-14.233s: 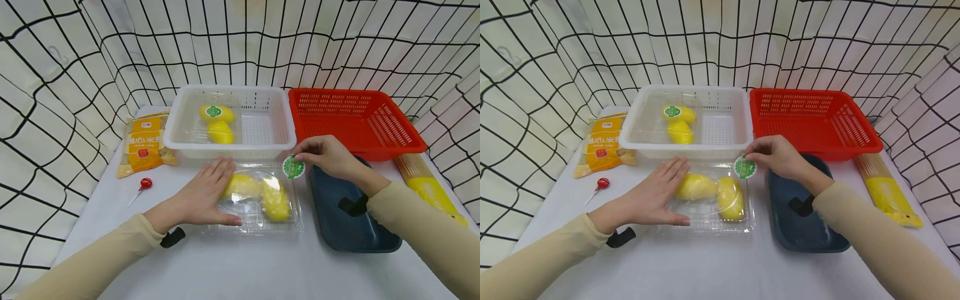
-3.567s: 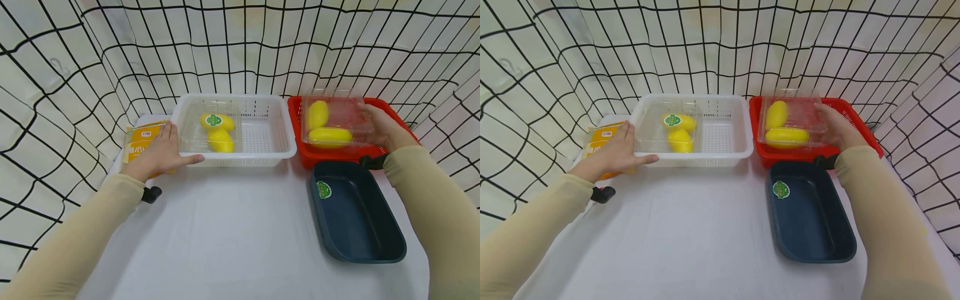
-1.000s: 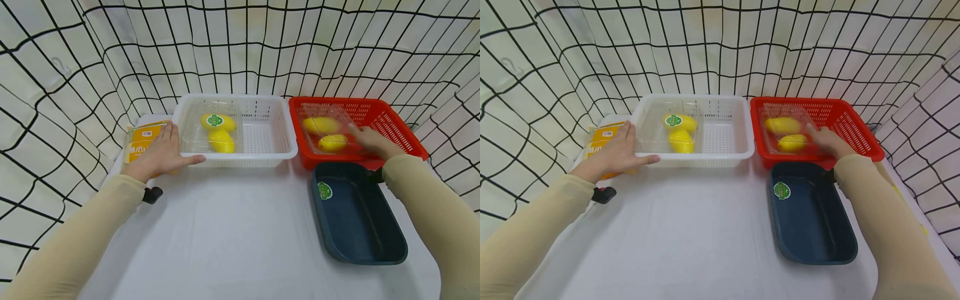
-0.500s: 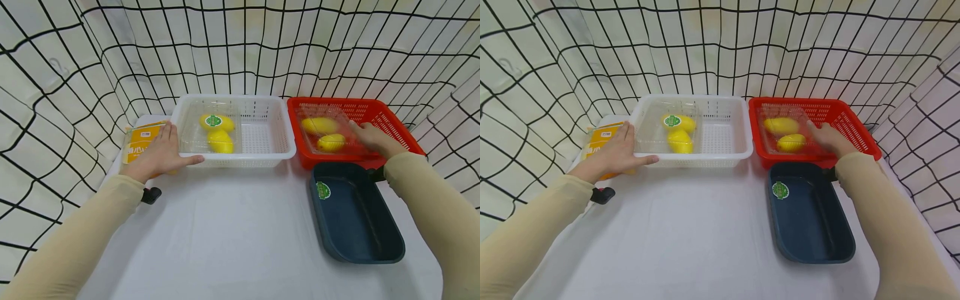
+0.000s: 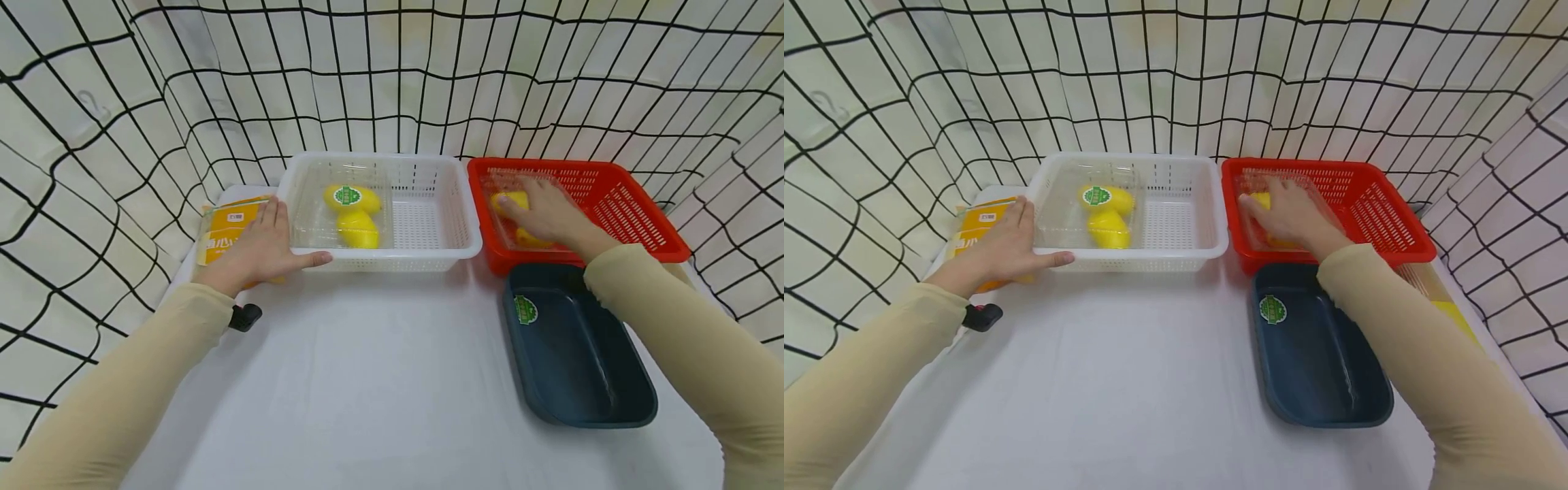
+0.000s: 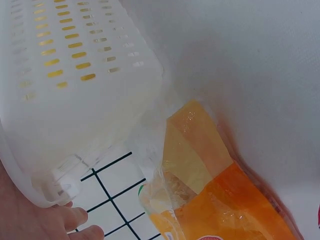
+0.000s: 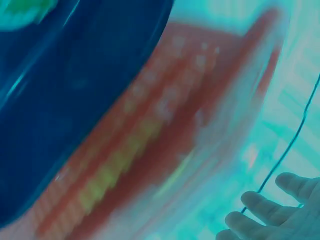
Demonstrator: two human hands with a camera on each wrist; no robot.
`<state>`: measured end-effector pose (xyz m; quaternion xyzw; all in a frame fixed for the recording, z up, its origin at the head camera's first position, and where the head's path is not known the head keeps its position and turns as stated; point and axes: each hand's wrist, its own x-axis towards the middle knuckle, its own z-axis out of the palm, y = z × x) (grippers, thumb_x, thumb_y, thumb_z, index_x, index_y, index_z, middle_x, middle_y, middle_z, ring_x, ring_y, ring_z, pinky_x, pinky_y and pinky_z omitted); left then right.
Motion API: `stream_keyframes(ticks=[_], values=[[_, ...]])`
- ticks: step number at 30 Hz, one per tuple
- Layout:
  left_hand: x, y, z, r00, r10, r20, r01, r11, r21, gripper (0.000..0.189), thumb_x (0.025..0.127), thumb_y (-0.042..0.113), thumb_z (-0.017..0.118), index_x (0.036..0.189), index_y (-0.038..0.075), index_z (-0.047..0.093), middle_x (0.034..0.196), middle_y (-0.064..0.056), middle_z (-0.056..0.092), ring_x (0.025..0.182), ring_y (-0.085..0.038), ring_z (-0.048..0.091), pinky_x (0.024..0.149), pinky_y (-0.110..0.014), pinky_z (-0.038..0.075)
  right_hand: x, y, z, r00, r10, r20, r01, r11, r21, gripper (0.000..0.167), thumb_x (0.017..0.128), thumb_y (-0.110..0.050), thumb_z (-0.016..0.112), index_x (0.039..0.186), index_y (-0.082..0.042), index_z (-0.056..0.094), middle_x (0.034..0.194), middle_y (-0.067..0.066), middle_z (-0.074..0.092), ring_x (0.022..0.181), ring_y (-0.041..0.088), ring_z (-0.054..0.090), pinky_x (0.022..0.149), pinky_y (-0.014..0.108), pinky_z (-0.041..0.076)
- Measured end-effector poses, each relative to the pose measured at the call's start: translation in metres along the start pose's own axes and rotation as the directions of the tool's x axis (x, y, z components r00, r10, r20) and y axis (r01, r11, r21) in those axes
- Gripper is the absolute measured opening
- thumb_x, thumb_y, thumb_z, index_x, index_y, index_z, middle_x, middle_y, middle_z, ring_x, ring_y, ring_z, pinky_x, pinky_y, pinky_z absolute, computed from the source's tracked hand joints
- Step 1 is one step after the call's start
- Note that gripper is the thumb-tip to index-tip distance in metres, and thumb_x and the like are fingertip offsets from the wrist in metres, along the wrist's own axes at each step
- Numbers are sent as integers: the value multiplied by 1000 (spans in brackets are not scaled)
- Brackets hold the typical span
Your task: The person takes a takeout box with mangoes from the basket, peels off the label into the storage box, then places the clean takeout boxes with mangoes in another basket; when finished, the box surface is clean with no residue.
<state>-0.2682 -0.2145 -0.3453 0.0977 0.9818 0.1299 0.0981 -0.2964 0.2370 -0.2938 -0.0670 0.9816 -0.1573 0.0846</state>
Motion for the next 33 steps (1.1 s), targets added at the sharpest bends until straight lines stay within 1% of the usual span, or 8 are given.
stream_keyframes(ticks=[3, 7, 10, 15, 21, 25, 27, 33], values=[[-2, -2, -1, 1000, -9, -6, 9, 1000, -3, 141, 80, 89, 50, 157, -10, -14, 166, -32, -18, 155, -53, -6, 125, -65, 8, 7, -29, 17, 996, -90, 24, 92, 994, -63, 86, 101, -54, 51, 164, -8, 15, 166, 28, 21, 152, 50, 22, 119, 72, 24], [-5, -1, -1, 1000, -23, -14, 23, 1000, -5, 142, 79, 91, 49, 158, -9, -13, 166, -31, -17, 155, -53, -6, 126, -65, 8, 17, -60, 33, 984, -161, 71, 165, 984, -64, 87, 99, -56, 54, 164, -11, 18, 166, 23, 26, 152, 44, 27, 120, 67, 28], [-7, 2, 0, 999, -31, -14, 31, 999, -12, 143, 78, 92, 49, 158, -9, -12, 167, -31, -17, 156, -52, -6, 126, -64, 8, 25, -79, 39, 977, -177, 118, 181, 983, -27, 87, 99, -58, 53, 165, -14, 17, 167, 21, 25, 151, 41, 30, 120, 65, 30], [-9, 14, 5, 999, -39, -19, 38, 999, -9, 144, 76, 94, 48, 159, -9, -10, 168, -29, -15, 157, -50, -6, 126, -63, 7, 42, -98, 37, 962, -187, 198, 186, 982, 27, 85, 101, -60, 47, 165, -14, 14, 170, 18, 20, 155, 37, 25, 124, 61, 26], [-8, 34, 10, 999, -27, -27, 28, 1000, 7, 143, 77, 93, 48, 159, -9, -9, 168, -29, -14, 157, -49, -7, 126, -64, 7, 61, -105, 20, 938, -119, 325, 92, 991, 97, 85, 103, -66, 34, 166, -16, 6, 171, 16, 20, 154, 38, 27, 124, 62, 26], [-9, 45, 10, 999, -24, -31, 25, 1000, 15, 141, 78, 92, 48, 159, -8, -8, 169, -28, -12, 158, -48, -7, 127, -64, 7, 77, -105, 15, 899, -76, 432, -13, 980, 199, 86, 103, -67, 31, 166, -16, 4, 171, 16, 19, 153, 39, 30, 122, 60, 31], [-8, 50, 11, 999, -23, -29, 23, 999, 22, 141, 78, 91, 49, 159, -8, -8, 169, -28, -11, 158, -47, -6, 127, -64, 7, 84, -104, 15, 877, -57, 476, -70, 967, 244, 85, 103, -67, 31, 166, -16, 7, 169, 19, 24, 150, 40, 35, 120, 58, 36], [-9, 61, 15, 999, -25, -21, 26, 999, 48, 140, 78, 91, 50, 160, -9, -6, 169, -28, -9, 158, -48, -5, 126, -64, 9, 100, -99, 25, 825, -9, 565, -177, 945, 274, 87, 101, -71, 30, 166, -17, 10, 165, 21, 31, 148, 40, 40, 117, 56, 41]])
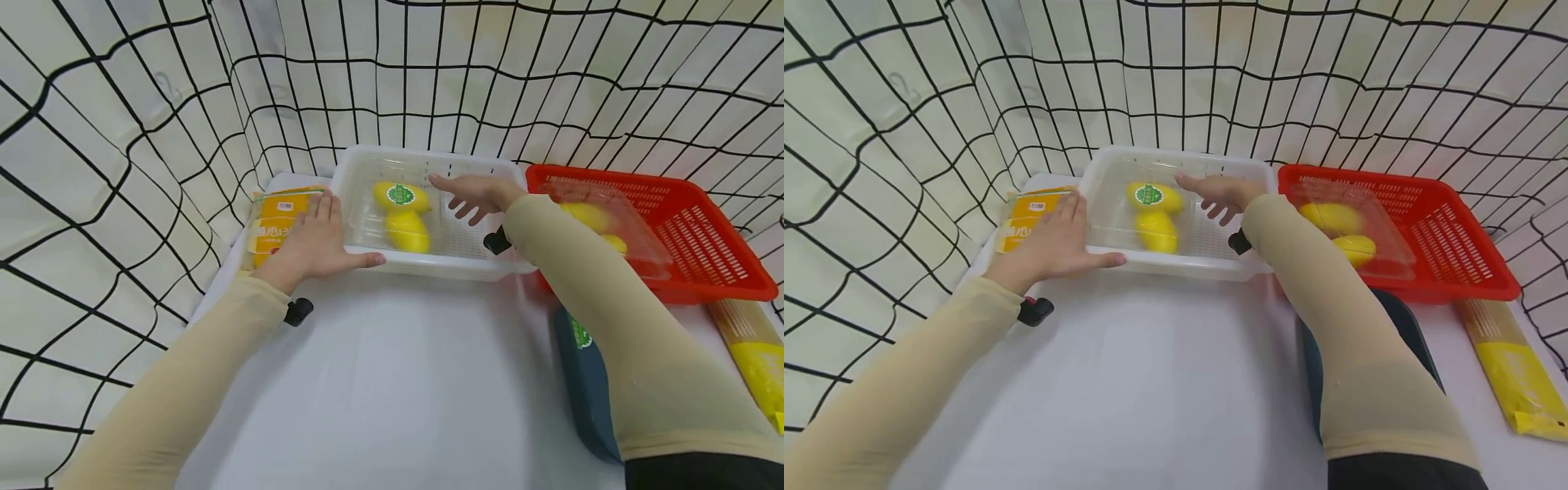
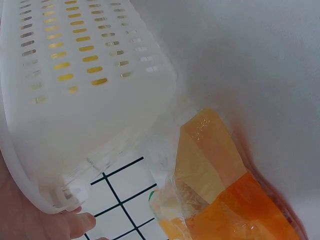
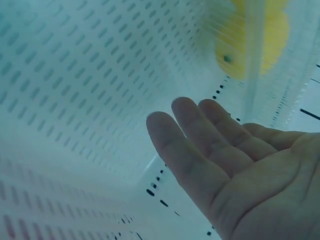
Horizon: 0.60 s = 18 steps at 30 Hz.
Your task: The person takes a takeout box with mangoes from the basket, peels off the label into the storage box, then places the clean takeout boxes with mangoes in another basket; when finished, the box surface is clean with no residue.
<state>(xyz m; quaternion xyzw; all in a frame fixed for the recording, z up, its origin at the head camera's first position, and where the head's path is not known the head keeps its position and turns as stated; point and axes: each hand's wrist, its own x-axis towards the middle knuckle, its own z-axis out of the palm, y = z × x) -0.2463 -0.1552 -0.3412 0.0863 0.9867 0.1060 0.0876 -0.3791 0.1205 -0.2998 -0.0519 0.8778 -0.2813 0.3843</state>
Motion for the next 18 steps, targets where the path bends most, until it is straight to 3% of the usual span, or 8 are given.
stream_keyframes(ticks=[7, 13, 18], values=[[1, 6, 6, 1000, 15, -26, -15, 1000, -2, 140, 77, 91, 50, 160, -8, -4, 170, -28, -6, 159, -46, -3, 127, -61, 11, 19, 9, 2, 996, 83, 37, -84, 996, 30, 95, 96, -77, 35, 165, -18, 10, 161, 20, 35, 143, 38, 45, 117, 54, 42], [0, 4, 6, 1000, 0, -28, 1, 999, 36, 138, 78, 91, 49, 160, -8, -3, 170, -28, -6, 159, -45, -3, 128, -60, 12, 31, 9, 8, 998, 34, 59, -39, 995, 95, 96, 95, -77, 37, 164, -14, 14, 161, 20, 34, 142, 38, 44, 117, 51, 43], [0, 1, 2, 1000, 2, -23, -1, 1000, 26, 138, 79, 89, 50, 160, -8, -3, 170, -28, -7, 158, -46, -3, 127, -62, 11, 29, 4, 9, 997, 2, 83, -20, 976, 216, 96, 94, -76, 43, 166, -22, 7, 169, 17, 22, 146, 40, 41, 118, 56, 40]])
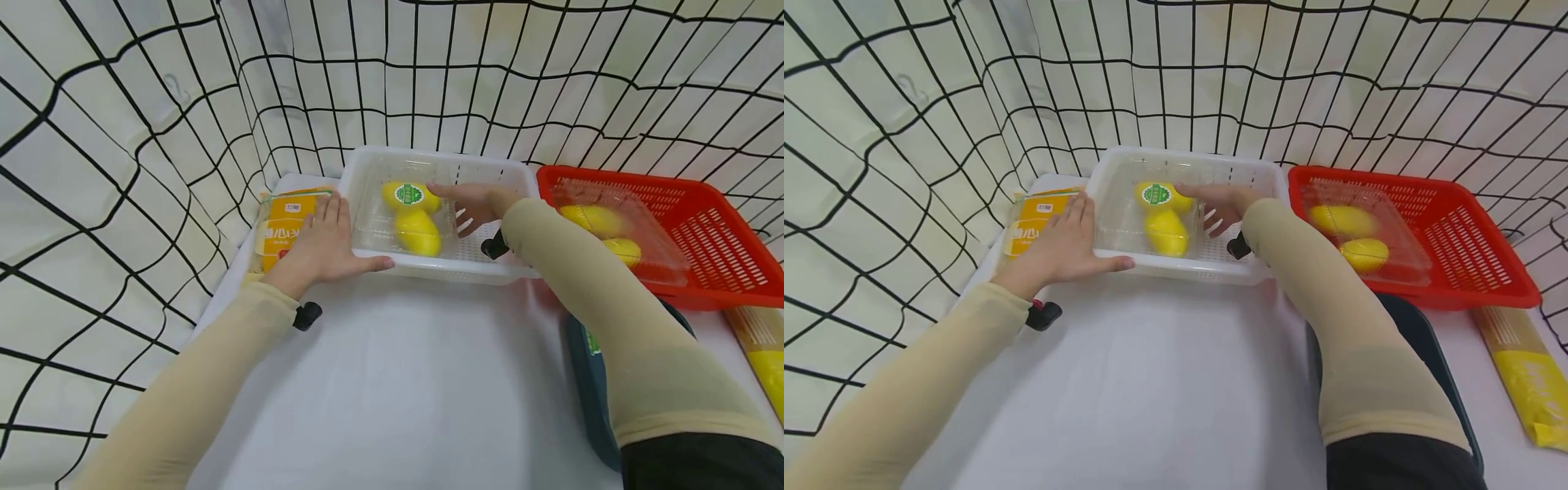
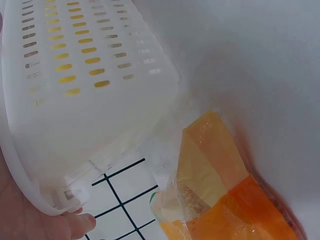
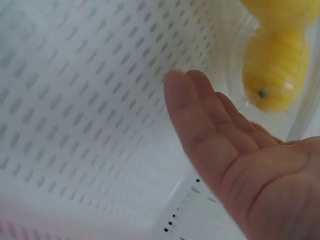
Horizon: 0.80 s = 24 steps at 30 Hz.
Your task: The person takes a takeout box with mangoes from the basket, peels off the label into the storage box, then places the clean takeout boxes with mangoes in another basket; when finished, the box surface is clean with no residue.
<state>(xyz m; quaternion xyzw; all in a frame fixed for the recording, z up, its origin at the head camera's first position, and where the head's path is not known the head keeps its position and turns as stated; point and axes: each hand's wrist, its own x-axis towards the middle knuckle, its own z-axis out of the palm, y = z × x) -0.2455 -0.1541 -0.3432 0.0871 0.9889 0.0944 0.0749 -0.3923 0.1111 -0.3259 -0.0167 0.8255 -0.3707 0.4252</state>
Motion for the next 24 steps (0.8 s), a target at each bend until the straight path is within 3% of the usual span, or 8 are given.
stream_keyframes(ticks=[3, 6, 12, 19, 24], values=[[0, 2, -2, 1000, 4, 5, -4, 1000, 9, 138, 79, 90, 49, 160, -9, -4, 169, -29, -7, 158, -47, -3, 127, -62, 12, -5, -2, 1, 998, -47, 49, 41, 992, 123, 94, 96, -73, 44, 165, -28, 0, 173, 13, 9, 152, 43, 31, 120, 59, 35], [1, 2, -3, 1000, 1, 13, -1, 1000, 13, 139, 79, 92, 47, 160, -9, -4, 169, -29, -8, 158, -47, -3, 127, -62, 11, -8, -7, 5, 990, -106, 96, 78, 964, 253, 87, 100, -68, 41, 165, -28, -1, 173, 12, 5, 154, 43, 24, 121, 62, 32], [0, 1, -4, 1000, -1, 23, 1, 1000, 4, 140, 78, 93, 46, 160, -9, -4, 169, -29, -9, 158, -47, -4, 127, -62, 9, -13, -14, 11, 991, -108, 81, 65, 908, 413, 80, 100, -62, 48, 163, -30, 10, 166, 8, 22, 147, 39, 35, 117, 65, 35], [0, 2, -3, 1000, -4, 24, 4, 1000, -9, 140, 78, 92, 48, 160, -9, -5, 169, -29, -8, 158, -47, -4, 127, -63, 8, -21, -20, 7, 991, -113, 66, 69, 880, 470, 79, 100, -57, 52, 162, -32, 10, 163, 13, 23, 142, 43, 38, 114, 67, 37], [1, 2, -3, 1000, -5, 27, 5, 1000, -10, 140, 78, 92, 48, 160, -9, -5, 169, -29, -8, 158, -48, -4, 126, -64, 9, -29, -26, 10, 998, -55, 12, 42, 873, 486, 86, 98, -58, 57, 163, -33, 5, 163, 16, 25, 136, 37, 41, 116, 61, 40]])
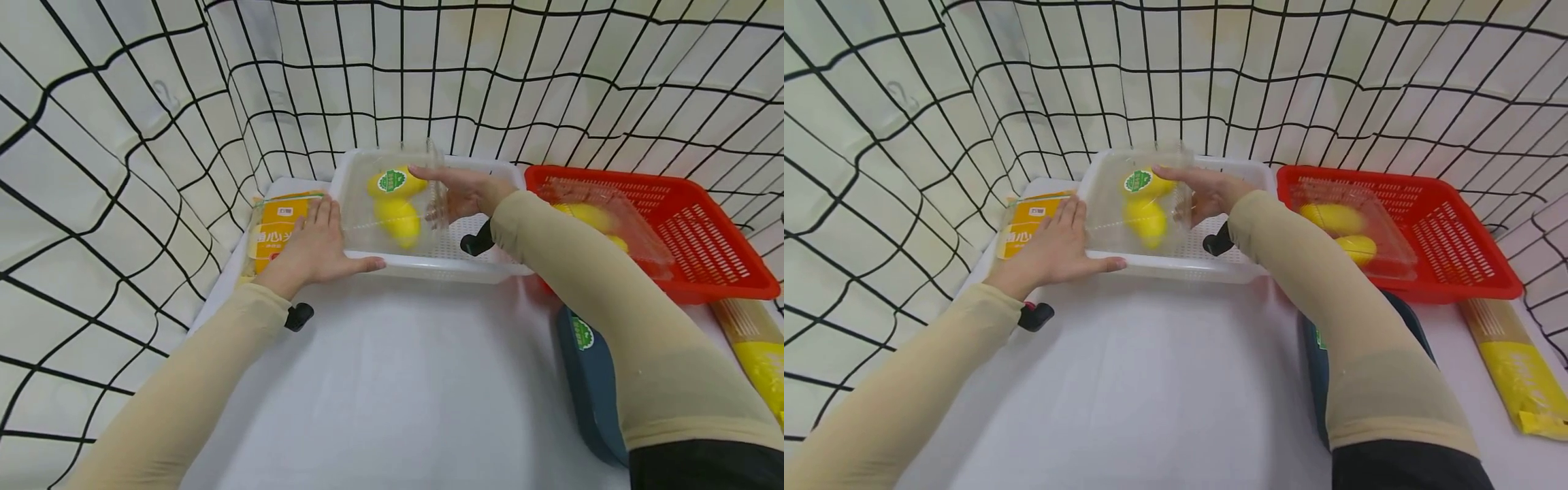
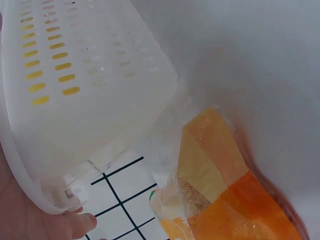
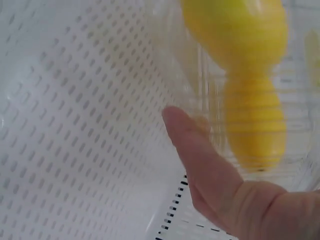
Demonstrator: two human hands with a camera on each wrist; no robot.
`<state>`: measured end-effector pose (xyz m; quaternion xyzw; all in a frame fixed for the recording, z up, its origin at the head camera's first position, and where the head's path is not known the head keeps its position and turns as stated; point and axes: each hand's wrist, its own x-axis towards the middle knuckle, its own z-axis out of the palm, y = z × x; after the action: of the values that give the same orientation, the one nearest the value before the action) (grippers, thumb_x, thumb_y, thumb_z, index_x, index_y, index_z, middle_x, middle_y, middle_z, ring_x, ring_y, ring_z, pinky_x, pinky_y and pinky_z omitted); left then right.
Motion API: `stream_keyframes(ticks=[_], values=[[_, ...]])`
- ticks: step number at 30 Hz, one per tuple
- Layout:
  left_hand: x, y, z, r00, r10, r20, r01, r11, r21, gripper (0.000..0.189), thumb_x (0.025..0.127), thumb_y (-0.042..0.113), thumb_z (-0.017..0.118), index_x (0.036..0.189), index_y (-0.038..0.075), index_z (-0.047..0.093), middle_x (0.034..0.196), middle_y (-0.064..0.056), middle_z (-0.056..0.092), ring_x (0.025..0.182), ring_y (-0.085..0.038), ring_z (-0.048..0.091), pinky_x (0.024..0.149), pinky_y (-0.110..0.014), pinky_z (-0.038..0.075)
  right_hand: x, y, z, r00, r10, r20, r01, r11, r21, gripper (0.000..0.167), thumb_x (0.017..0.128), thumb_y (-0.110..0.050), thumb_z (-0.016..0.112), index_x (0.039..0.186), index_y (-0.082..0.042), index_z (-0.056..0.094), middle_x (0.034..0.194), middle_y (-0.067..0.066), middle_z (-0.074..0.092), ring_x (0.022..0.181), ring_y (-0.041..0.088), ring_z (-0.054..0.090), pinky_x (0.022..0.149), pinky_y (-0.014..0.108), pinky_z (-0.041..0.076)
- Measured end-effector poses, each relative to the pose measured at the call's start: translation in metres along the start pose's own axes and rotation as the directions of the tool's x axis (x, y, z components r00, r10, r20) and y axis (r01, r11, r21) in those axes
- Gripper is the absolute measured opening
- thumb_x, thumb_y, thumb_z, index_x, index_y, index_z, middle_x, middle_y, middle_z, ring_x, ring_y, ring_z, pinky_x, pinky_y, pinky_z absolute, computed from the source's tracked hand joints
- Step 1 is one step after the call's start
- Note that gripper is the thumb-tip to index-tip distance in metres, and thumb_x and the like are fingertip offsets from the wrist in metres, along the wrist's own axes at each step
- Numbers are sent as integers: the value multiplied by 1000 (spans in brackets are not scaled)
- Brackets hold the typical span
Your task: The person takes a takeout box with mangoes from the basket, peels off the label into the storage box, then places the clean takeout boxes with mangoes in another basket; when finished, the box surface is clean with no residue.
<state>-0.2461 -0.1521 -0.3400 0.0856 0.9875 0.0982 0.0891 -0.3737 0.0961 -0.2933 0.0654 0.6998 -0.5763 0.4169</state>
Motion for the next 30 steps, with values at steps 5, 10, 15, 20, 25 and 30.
stream_keyframes(ticks=[5, 10, 15, 20, 25, 30], values=[[0, 5, -1, 1000, 5, 8, -5, 1000, -13, 140, 78, 91, 49, 160, -8, -7, 169, -29, -9, 158, -48, -6, 126, -64, 7, -13, 2, 4, 995, 22, -97, -17, 999, 51, 92, 96, -53, 64, 164, -31, 5, 164, 18, 29, 140, 37, 42, 115, 59, 43], [-1, 7, 0, 1000, 12, 5, -12, 1000, -17, 139, 79, 90, 50, 160, -8, -7, 169, -29, -10, 157, -48, -6, 126, -64, 7, -26, 8, 2, 989, -10, -150, 21, 997, 71, 88, 96, -50, 66, 163, -32, 12, 164, 16, 28, 141, 37, 42, 114, 58, 44], [-2, 7, 1, 1000, 20, 5, -20, 999, -25, 139, 80, 88, 51, 159, -9, -8, 168, -31, -10, 157, -49, -5, 126, -65, 7, -48, 14, -5, 985, -56, -166, 79, 988, 134, 83, 98, -46, 64, 163, -32, 15, 168, 14, 22, 148, 40, 36, 117, 58, 40], [-3, 6, 1, 1000, 21, 10, -20, 999, -36, 138, 81, 87, 51, 159, -10, -9, 168, -31, -10, 157, -50, -5, 126, -65, 7, -77, 21, -12, 981, -138, -134, 157, 976, 148, 81, 101, -44, 60, 164, -33, 10, 170, 16, 18, 151, 44, 32, 120, 59, 35], [-3, 5, 1, 1000, 21, 5, -21, 999, -31, 138, 81, 86, 53, 158, -10, -9, 168, -32, -9, 156, -51, -4, 125, -66, 8, -109, 35, -17, 976, -187, -110, 195, 978, 69, 81, 101, -48, 57, 163, -35, 8, 168, 10, 25, 146, 37, 41, 117, 51, 42], [-1, 4, -1, 1000, 23, 6, -23, 1000, -9, 129, 87, 75, 56, 157, -14, -6, 167, -34, -10, 155, -53, -3, 125, -67, 9, -141, 58, -17, 961, -271, -50, 270, 963, -16, 63, 100, -48, 57, 153, -30, 28, 148, 4, 48, 133, 26, 53, 109, 44, 51]])
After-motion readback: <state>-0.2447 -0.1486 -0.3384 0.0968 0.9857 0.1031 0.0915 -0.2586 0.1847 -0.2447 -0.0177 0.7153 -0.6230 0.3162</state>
